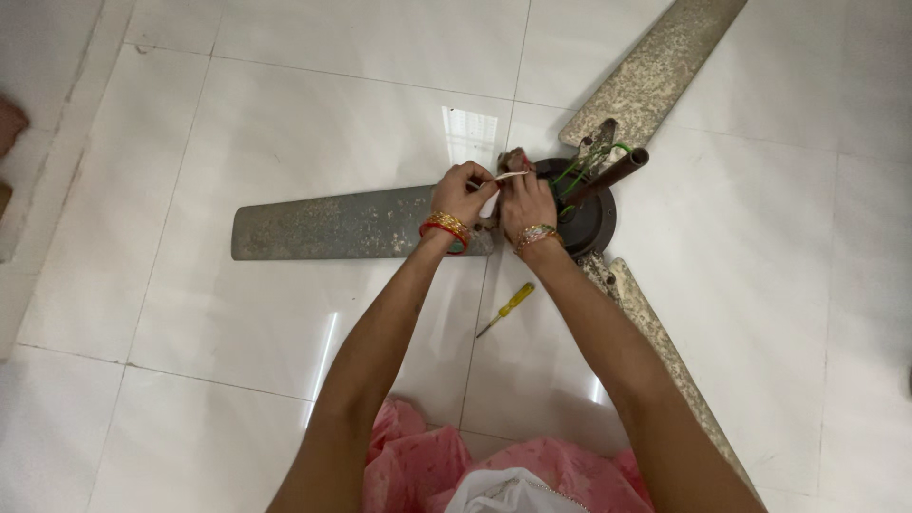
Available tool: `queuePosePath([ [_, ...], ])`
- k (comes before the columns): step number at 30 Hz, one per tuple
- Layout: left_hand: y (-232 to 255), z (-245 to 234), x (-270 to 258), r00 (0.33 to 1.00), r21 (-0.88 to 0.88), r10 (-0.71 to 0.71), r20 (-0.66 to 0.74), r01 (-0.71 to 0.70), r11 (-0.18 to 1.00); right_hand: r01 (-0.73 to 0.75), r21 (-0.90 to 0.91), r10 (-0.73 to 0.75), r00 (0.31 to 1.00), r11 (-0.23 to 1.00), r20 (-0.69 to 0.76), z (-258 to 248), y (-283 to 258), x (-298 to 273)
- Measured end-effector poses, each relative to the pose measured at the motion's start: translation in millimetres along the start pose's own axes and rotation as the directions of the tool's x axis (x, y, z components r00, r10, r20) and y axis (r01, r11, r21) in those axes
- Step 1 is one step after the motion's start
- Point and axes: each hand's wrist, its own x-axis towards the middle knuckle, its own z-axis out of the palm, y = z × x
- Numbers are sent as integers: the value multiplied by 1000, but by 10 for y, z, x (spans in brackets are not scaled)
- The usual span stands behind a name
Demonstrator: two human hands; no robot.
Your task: The person works on the central hub of a ceiling fan lying on the floor, using a screwdriver to adjust internal components and a cloth to wipe the motor housing and wires.
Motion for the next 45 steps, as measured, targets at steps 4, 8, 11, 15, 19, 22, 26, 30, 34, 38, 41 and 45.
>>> queuePosePath([
  [4, -96, 114, 9, 997, -9, 50, 57, -50, 999, -126, -4, 126, 990, 992, -65, 134, 65, 146],
  [8, -207, 170, 41, 997, -17, 47, 59, -46, 999, -120, -83, 127, 987, 989, 97, 177, 3, 86],
  [11, -280, 149, 57, 999, -55, 18, 41, -16, 998, -45, -104, 44, 999, 994, -20, 127, -85, -89],
  [15, -380, 158, 42, 996, -155, -89, 22, 91, 984, 6, -56, -15, 987, 998, -159, 7, -139, -386],
  [19, -422, 258, 30, 989, -305, -142, 50, 151, 940, 113, -80, -128, 969, 990, -212, -167, -45, -575],
  [22, -411, 325, -2, 978, -301, -200, 63, 210, 930, 195, -87, -209, 960, 977, -189, -289, 20, -735],
  [26, -374, 373, -22, 947, -422, -305, 102, 319, 849, 298, 40, -287, 941, 954, -177, -387, 125, -982],
  [30, -341, 436, -52, 940, -530, -321, 113, 331, 781, 355, 40, -346, 927, 934, -143, -454, 271, -1176],
  [34, -315, 504, -64, 941, -493, -315, 125, 334, 803, 361, 47, -356, 930, 931, -93, -494, 367, -1280],
  [38, -309, 555, -100, 938, -416, -335, 92, 342, 843, 398, -10, -398, 916, 917, -54, -532, 483, -1365],
  [41, -336, 615, -127, 923, -363, -372, 97, 381, 850, 399, 33, -399, 917, 917, 0, -577, 642, -1446],
  [45, -447, 739, -184, 923, -338, -367, 118, 385, 859, 329, 60, -332, 943, 942, 34, -644, 858, -1545],
])
